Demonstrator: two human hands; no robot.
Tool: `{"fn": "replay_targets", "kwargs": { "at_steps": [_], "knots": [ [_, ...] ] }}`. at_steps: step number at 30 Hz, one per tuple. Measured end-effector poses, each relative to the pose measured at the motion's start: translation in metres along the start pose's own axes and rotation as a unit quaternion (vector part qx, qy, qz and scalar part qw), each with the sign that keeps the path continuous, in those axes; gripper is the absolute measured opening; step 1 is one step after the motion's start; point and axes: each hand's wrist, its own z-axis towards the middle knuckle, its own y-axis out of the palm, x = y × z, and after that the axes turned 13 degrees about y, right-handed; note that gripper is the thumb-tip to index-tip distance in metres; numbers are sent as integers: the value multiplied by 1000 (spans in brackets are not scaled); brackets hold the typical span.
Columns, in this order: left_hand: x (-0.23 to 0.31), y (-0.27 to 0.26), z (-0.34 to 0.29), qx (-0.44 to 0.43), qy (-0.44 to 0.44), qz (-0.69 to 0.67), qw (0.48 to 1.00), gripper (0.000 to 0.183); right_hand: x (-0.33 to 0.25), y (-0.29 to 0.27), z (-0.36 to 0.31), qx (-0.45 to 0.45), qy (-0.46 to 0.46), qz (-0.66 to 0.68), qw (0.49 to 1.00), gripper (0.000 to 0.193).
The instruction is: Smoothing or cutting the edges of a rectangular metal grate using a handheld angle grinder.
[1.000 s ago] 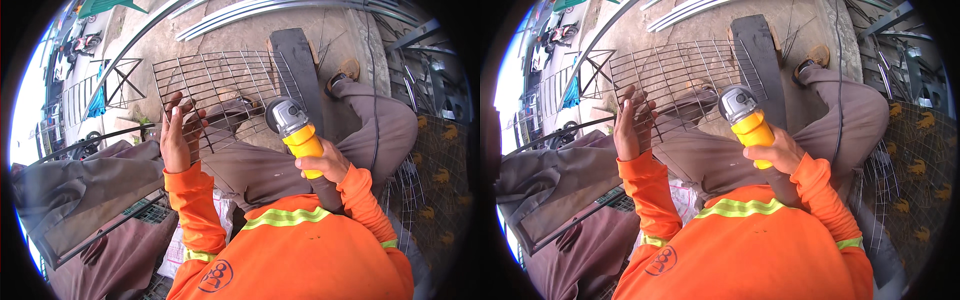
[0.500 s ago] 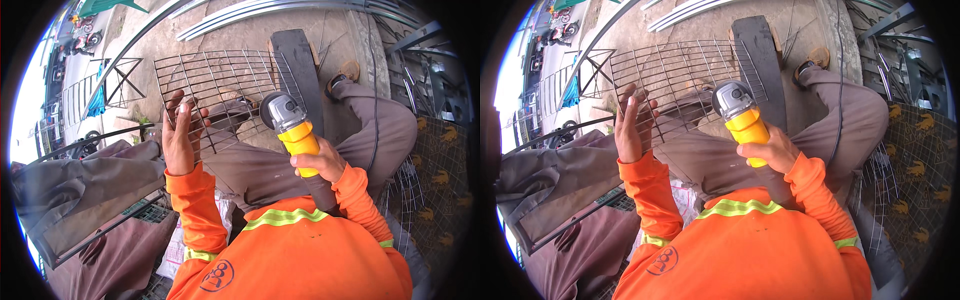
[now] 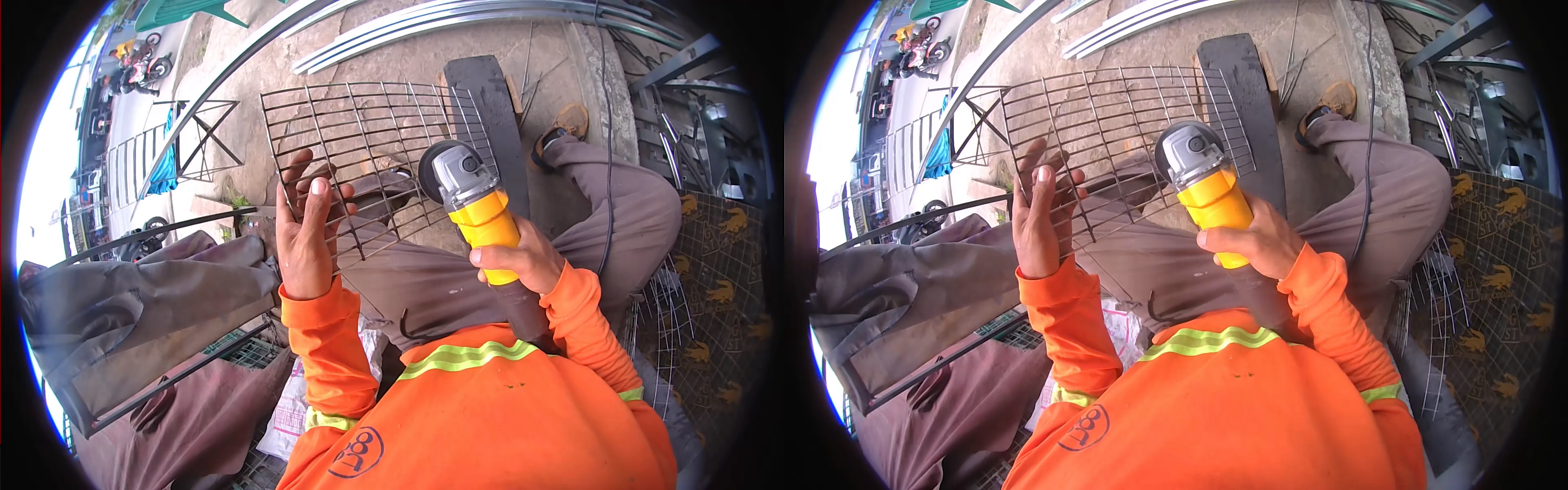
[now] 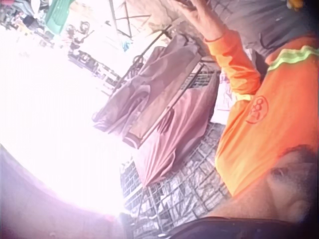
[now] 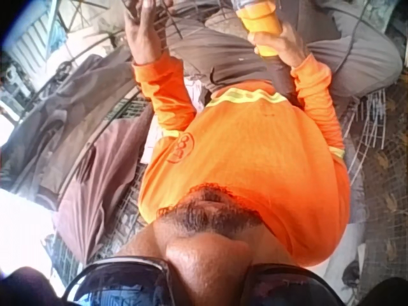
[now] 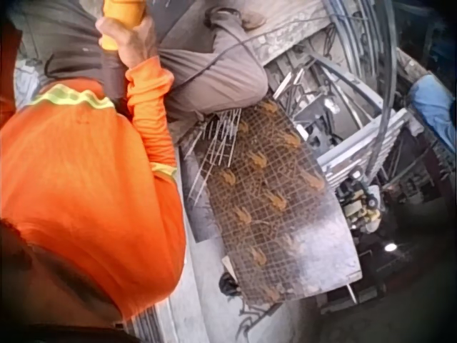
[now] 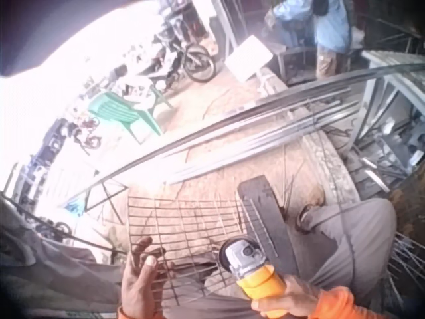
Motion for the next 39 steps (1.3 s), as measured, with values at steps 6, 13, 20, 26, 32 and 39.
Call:
{"fn": "replay_targets", "kwargs": {
  "at_steps": [6,13,20,26,32,39],
  "knots": [
    [0,0,6,-6,-7,-38,999,53,5,-6,2,65,18,-17,998,47],
    [1,-1,12,-23,-6,-31,999,51,-3,-8,11,41,-19,-4,999,45],
    [8,7,8,-24,-1,-40,999,52,-13,-4,18,31,-81,-4,996,42],
    [0,1,13,-21,-5,-48,999,51,-18,-16,27,32,28,39,998,46],
    [5,3,13,-19,-14,-28,999,53,-18,-9,23,18,-25,9,999,42],
    [5,3,8,-33,0,-53,998,51,-19,-9,27,-1,-18,72,997,39]
  ]
}}
